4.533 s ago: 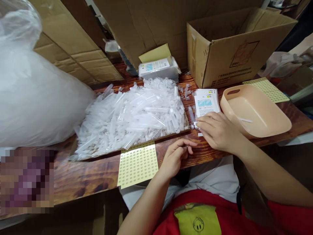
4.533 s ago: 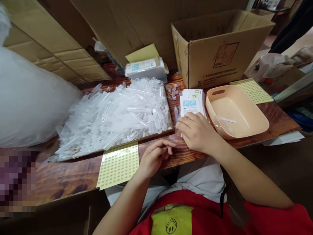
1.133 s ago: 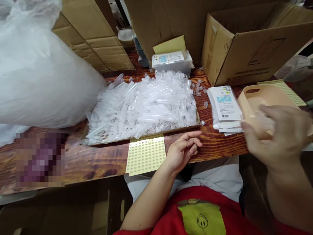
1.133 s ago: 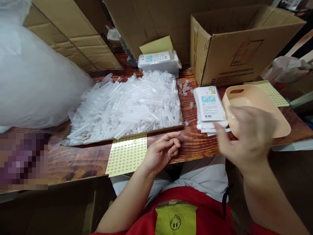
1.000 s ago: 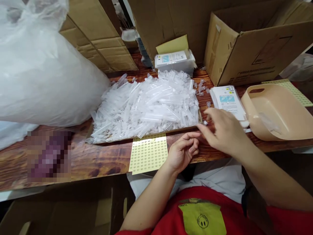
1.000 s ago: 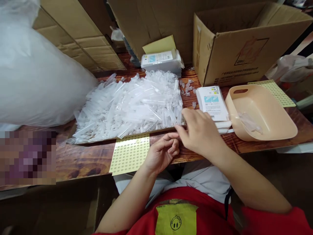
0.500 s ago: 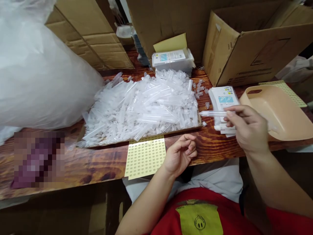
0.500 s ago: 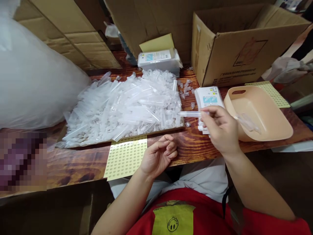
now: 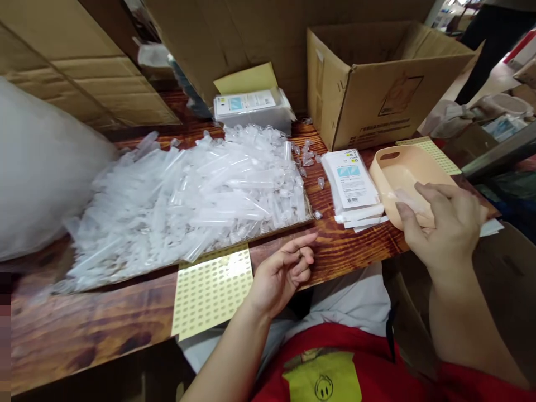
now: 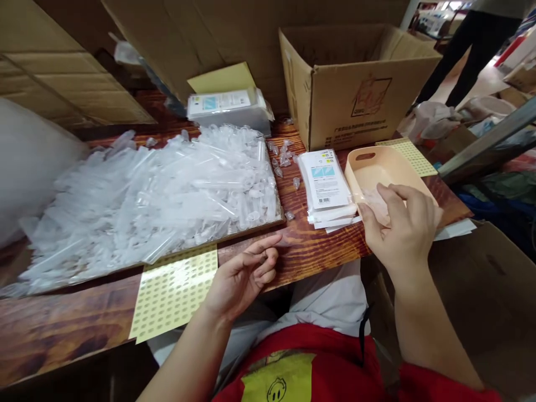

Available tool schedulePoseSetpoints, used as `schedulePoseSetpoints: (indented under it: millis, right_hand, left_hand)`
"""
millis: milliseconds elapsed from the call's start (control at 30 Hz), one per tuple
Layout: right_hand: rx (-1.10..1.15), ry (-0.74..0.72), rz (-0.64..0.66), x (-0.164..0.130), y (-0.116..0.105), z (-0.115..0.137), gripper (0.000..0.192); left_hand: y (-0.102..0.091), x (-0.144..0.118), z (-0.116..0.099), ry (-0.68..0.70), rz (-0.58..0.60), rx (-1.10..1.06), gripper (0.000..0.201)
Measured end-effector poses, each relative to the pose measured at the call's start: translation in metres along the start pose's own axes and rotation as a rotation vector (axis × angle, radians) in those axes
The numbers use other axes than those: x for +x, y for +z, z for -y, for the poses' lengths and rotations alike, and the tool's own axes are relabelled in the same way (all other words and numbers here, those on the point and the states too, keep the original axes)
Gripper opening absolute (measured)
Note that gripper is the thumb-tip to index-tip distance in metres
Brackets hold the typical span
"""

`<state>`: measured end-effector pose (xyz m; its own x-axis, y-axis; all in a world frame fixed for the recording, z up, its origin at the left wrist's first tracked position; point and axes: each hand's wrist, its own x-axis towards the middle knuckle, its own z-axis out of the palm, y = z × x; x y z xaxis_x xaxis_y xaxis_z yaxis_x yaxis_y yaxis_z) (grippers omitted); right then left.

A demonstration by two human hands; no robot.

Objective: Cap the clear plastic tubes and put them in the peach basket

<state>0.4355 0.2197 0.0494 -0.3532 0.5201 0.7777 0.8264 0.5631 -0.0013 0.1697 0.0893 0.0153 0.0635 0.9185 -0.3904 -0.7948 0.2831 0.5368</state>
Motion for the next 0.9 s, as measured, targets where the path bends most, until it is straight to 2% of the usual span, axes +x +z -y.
schedulePoseSetpoints:
  millis: [67,100,167,200,300,400,567,733,833,900]
  right_hand:
    - [0.149,-0.075,0.000,0.015,0.007,0.027,0.024]
    - [0.265,-0.128,0.045,0.022,0.014,0.042,0.018]
    - [0.467,-0.174,0.213,0.035,0.032,0.071,0.005]
    - [0.526,-0.155,0.313,0.040,0.042,0.084,0.005]
    - [0.492,-0.002,0.580,0.053,0.070,0.114,0.017]
    - [0.352,0.061,0.709,0.061,0.083,0.128,0.020]
    - [0.295,0.048,0.724,0.063,0.089,0.138,0.018]
    - [0.279,0.118,0.698,0.065,0.099,0.149,0.022]
    - [0.271,0.123,0.685,0.068,0.100,0.149,0.024]
    - [0.304,0.095,0.621,0.068,0.098,0.142,0.019]
  left_hand:
    - [0.000,-0.001,0.001,0.028,-0.008,-0.006,0.038]
    - [0.000,-0.001,0.001,0.038,-0.014,-0.013,0.036]
    - [0.001,-0.002,0.001,0.047,-0.028,-0.038,0.029]
    - [0.001,-0.002,0.001,0.047,-0.035,-0.053,0.025]
    - [0.001,-0.004,0.000,0.044,-0.048,-0.078,0.017]
    - [0.000,-0.005,0.001,0.052,-0.048,-0.087,0.017]
    - [-0.001,-0.005,0.003,0.048,-0.030,-0.086,0.016]
    - [0.000,-0.005,0.002,0.050,-0.022,-0.085,0.014]
    - [0.000,-0.005,0.002,0.056,-0.045,-0.103,0.017]
    - [0.001,-0.004,0.002,0.052,-0.064,-0.113,0.020]
